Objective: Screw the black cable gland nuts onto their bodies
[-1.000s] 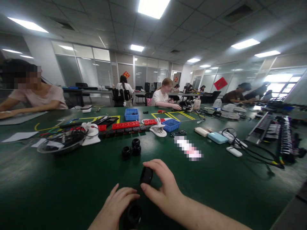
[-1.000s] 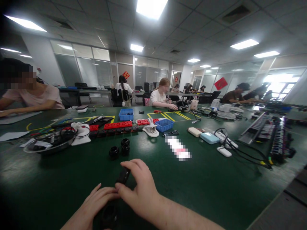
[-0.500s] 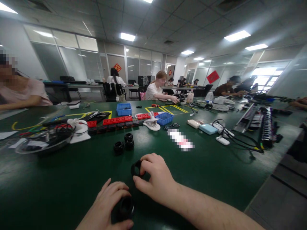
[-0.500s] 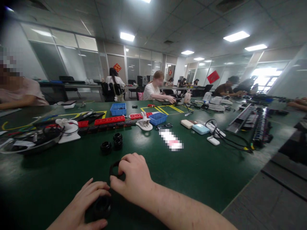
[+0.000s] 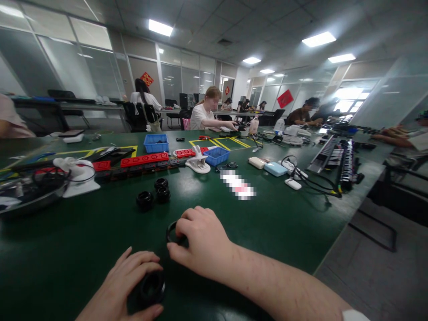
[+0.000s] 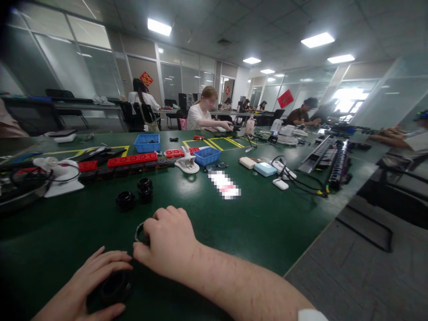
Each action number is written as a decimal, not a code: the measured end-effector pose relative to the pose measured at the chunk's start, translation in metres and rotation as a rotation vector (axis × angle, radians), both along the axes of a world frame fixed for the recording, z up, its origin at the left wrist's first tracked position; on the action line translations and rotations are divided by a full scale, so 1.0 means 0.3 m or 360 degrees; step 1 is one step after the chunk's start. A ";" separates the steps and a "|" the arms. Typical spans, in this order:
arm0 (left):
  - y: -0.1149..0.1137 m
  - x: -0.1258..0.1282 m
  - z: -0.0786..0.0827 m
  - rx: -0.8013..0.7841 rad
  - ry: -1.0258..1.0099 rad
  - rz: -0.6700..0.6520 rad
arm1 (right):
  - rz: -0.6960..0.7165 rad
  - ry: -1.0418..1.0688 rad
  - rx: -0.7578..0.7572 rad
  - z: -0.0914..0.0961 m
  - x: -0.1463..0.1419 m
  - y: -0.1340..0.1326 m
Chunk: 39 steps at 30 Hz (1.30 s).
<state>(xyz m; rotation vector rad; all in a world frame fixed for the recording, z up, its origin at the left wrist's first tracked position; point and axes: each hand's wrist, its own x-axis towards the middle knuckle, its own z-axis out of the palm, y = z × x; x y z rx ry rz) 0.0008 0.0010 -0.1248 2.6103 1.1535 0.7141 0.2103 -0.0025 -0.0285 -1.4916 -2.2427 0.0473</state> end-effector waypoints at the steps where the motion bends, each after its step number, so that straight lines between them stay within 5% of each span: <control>1: -0.002 0.002 0.002 -0.0014 -0.0004 0.0008 | 0.0002 -0.0025 -0.0029 -0.001 0.000 0.000; 9: 0.000 -0.001 0.004 -0.0090 -0.0045 0.0047 | 0.0085 -0.0027 -0.0284 -0.007 -0.001 0.000; 17: 0.004 -0.006 -0.005 -0.0105 -0.0031 0.0069 | 0.0204 -0.0303 -0.0384 -0.011 -0.003 0.005; 23: 0.008 -0.006 -0.006 -0.0176 -0.0025 0.0117 | 0.0276 -0.0559 -0.0699 0.001 -0.006 -0.002; 39: 0.012 0.000 0.026 -0.0239 0.0019 0.0082 | 0.0368 -0.0590 -0.0697 -0.007 0.000 0.006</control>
